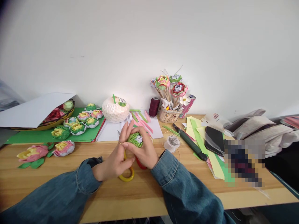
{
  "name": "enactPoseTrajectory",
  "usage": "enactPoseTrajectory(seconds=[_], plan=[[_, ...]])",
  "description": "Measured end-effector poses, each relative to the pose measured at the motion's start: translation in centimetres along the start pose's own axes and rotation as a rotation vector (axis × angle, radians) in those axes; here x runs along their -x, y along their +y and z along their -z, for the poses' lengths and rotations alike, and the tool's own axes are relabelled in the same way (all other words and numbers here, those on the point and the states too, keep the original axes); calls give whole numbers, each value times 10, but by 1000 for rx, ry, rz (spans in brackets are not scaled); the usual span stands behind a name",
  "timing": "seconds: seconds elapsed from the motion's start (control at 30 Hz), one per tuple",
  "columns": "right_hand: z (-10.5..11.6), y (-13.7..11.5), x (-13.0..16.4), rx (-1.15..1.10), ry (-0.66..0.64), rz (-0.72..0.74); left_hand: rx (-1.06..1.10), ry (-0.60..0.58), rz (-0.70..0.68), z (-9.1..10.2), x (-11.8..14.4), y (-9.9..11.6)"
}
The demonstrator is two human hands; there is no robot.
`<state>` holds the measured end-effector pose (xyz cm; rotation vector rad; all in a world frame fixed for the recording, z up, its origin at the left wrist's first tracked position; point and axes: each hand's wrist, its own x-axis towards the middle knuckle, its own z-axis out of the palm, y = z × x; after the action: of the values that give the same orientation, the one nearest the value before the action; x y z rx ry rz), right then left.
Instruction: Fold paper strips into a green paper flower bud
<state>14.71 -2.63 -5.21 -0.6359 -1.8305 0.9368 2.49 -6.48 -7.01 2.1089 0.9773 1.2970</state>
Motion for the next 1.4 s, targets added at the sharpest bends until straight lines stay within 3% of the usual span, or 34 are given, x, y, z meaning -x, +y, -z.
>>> enactPoseTrajectory(seconds=[0.23,0.47,0.9,1.07,1.2,1.4], plan=[[3,-5,-4,-68,10,98,156,167,103,2,1,0],[1,0,-4,-100,-4,-3,142,192,137,-2,2,-3],[-2,6,1,82,-19,10,197,83,262,-12,0,-2],[-1,8,2,222,-140,120,368,198,356,-8,-8,-6],[-1,8,3,154,-211,130,507,294,427,-2,-14,-9],[1,11,2,74,55,25,814,286,494,8,-15,-3]])
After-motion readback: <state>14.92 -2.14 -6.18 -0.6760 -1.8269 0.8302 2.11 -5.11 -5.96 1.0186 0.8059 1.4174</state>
